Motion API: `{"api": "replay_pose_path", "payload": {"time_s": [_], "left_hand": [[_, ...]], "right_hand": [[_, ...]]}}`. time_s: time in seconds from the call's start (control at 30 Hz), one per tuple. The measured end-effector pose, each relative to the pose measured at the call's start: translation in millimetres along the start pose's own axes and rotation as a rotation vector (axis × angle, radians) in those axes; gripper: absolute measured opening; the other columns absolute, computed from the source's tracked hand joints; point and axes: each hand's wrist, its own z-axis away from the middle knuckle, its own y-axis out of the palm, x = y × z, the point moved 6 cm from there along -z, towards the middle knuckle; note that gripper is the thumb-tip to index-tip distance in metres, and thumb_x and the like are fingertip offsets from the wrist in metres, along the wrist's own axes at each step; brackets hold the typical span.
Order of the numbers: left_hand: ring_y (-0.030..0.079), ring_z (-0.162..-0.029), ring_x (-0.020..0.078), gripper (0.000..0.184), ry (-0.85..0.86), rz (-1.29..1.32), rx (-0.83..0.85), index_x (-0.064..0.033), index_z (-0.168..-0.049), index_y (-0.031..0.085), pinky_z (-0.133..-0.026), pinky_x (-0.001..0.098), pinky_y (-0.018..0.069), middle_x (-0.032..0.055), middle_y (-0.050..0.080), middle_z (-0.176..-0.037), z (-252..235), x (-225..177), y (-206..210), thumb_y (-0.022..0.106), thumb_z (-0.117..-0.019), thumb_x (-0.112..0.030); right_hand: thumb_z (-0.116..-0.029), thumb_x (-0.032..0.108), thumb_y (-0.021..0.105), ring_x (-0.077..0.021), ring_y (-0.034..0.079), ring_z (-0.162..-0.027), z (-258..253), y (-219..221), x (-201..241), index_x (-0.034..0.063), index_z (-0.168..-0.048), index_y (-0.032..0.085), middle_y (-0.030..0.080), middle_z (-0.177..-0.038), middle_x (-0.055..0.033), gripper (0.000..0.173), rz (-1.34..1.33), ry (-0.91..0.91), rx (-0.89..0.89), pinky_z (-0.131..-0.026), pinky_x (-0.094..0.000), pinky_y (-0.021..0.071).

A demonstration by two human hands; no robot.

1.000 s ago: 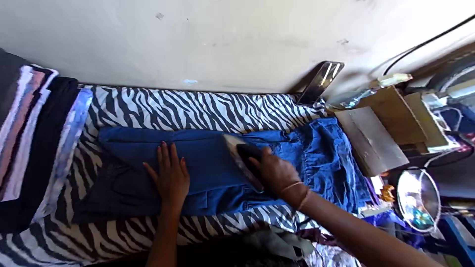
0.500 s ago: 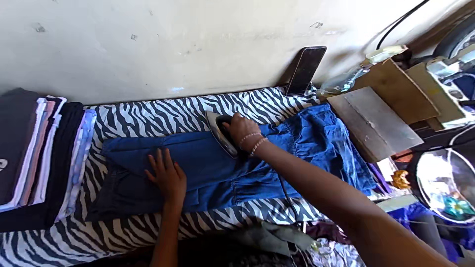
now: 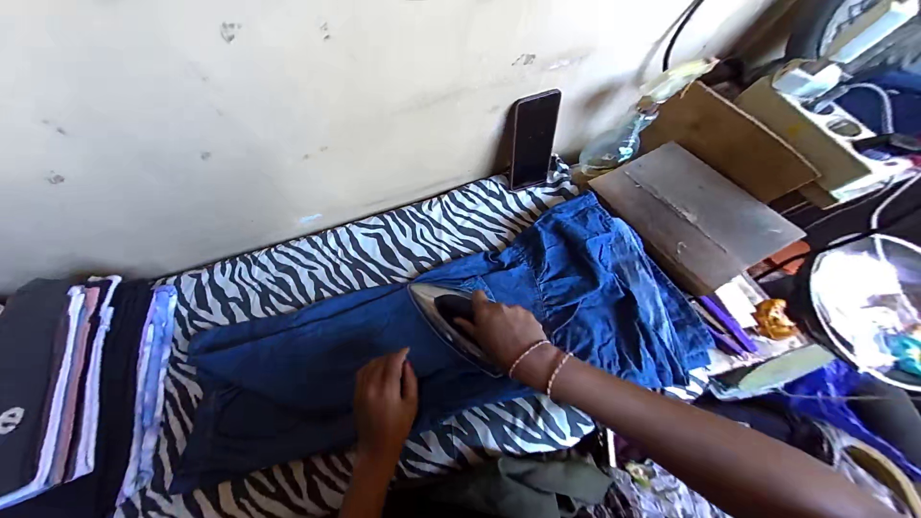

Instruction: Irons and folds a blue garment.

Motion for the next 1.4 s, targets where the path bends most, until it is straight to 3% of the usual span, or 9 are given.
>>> {"api": "replay_pose_path", "payload": {"time_s": [0.3, 0.47, 0.6, 0.7, 0.87, 1.0, 1.17, 1.27, 1.4], "left_hand": [[0.075, -0.087, 0.0268, 0.017, 0.062, 0.087, 0.056, -0.0021, -0.093, 0.077, -0.078, 0.0395, 0.0619, 0.0119, 0.076, -0.091, 19.0, -50.7, 17.3, 0.063, -0.0892, -0.009], [0.074, -0.093, 0.0318, 0.019, 0.037, 0.086, 0.113, 0.0009, -0.104, 0.076, -0.082, 0.0432, 0.0615, 0.0165, 0.075, -0.098, 4.1, -43.8, 3.2, 0.063, -0.092, -0.004], [0.068, -0.113, 0.0354, 0.029, 0.186, 0.061, 0.296, -0.0014, -0.119, 0.072, -0.092, 0.0471, 0.0573, 0.0188, 0.07, -0.119, -30.7, -100.2, 73.7, 0.068, -0.0931, -0.014], [0.068, -0.108, 0.0349, 0.02, 0.183, 0.073, 0.354, -0.0016, -0.107, 0.076, -0.088, 0.05, 0.0564, 0.0172, 0.071, -0.113, -52.5, -107.1, 112.7, 0.065, -0.0943, -0.012], [0.066, -0.106, 0.0203, 0.023, -0.118, 0.97, 0.173, 0.0131, -0.109, 0.065, -0.097, 0.0361, 0.0524, 0.0197, 0.069, -0.112, -95.4, -33.6, 25.0, 0.05, -0.0987, -0.001], [0.068, -0.092, 0.0112, 0.043, -0.652, 1.465, -0.21, -0.0081, -0.118, 0.056, -0.081, 0.0328, 0.0583, 0.0025, 0.07, -0.1, -81.8, 97.8, -81.1, 0.019, -0.1096, -0.028], [0.062, -0.115, 0.0202, 0.048, -0.852, 1.218, -0.204, -0.0107, -0.154, 0.033, -0.092, 0.0404, 0.0554, 0.013, 0.055, -0.138, -9.2, 245.1, -103.0, 0.04, -0.1065, -0.016], [0.061, -0.119, 0.0251, 0.061, -0.901, 0.988, -0.182, -0.0045, -0.152, 0.038, -0.095, 0.0415, 0.0541, 0.0205, 0.049, -0.146, 10.3, 275.2, -91.2, 0.056, -0.095, 0.006], [0.062, -0.121, 0.0299, 0.049, -0.763, 0.508, -0.124, 0.0073, -0.145, 0.043, -0.099, 0.0417, 0.0516, 0.0259, 0.054, -0.142, 5.7, 280.1, -105.3, 0.055, -0.0977, -0.001]], "right_hand": [[-0.1096, 0.042, 0.044, -0.0488, 0.061, -0.122, -12.9, -11.0, 8.8, -0.0047, -0.141, 0.045, 0.061, -0.13, -0.0315, 0.056, 0.002, -0.083, 0.029, -0.097, -0.0626, 0.0501], [-0.107, 0.048, 0.048, -0.0545, 0.059, -0.12, 18.9, -62.1, -80.2, -0.0103, -0.135, 0.052, 0.06, -0.126, -0.0373, 0.065, 0.045, 0.01, -0.047, -0.098, -0.0688, 0.0458], [-0.1067, 0.047, 0.049, -0.0604, 0.06, -0.115, 20.0, -48.6, -147.9, -0.0104, -0.14, 0.046, 0.061, -0.121, -0.0414, 0.067, -0.05, 0.201, -0.281, -0.093, -0.0731, 0.0462], [-0.1062, 0.048, 0.05, -0.0612, 0.06, -0.113, 15.3, -30.1, -169.8, -0.0104, -0.141, 0.047, 0.061, -0.119, -0.0425, 0.068, -0.086, 0.203, -0.321, -0.092, -0.0741, 0.0464], [-0.1051, 0.049, 0.051, -0.0664, 0.059, -0.11, 11.0, -24.0, -175.7, -0.0118, -0.14, 0.048, 0.06, -0.115, -0.0463, 0.07, -0.077, 0.174, -0.354, -0.089, -0.0797, 0.0434], [-0.1047, 0.05, 0.051, -0.0659, 0.057, -0.113, 0.3, -30.3, -173.6, -0.0136, -0.138, 0.049, 0.059, -0.118, -0.0467, 0.072, -0.047, 0.156, -0.323, -0.091, -0.0796, 0.0421], [-0.1061, 0.051, 0.047, -0.0667, 0.059, -0.106, 14.4, -56.0, -81.9, -0.0148, -0.135, 0.049, 0.061, -0.11, -0.0467, 0.071, -0.007, -0.04, -0.332, -0.087, -0.0794, 0.044], [-0.1042, 0.05, 0.054, -0.0621, 0.065, -0.093, 29.0, -62.0, 26.0, -0.0114, -0.127, 0.056, 0.066, -0.096, -0.04, 0.066, 0.031, -0.259, -0.347, -0.079, -0.0754, 0.0482], [-0.1046, 0.048, 0.053, -0.0511, 0.065, -0.11, 17.4, -8.9, 171.0, 0.0025, -0.139, 0.055, 0.068, -0.116, -0.0302, 0.057, 0.231, -0.451, -0.037, -0.09, -0.0674, 0.0503]]}}
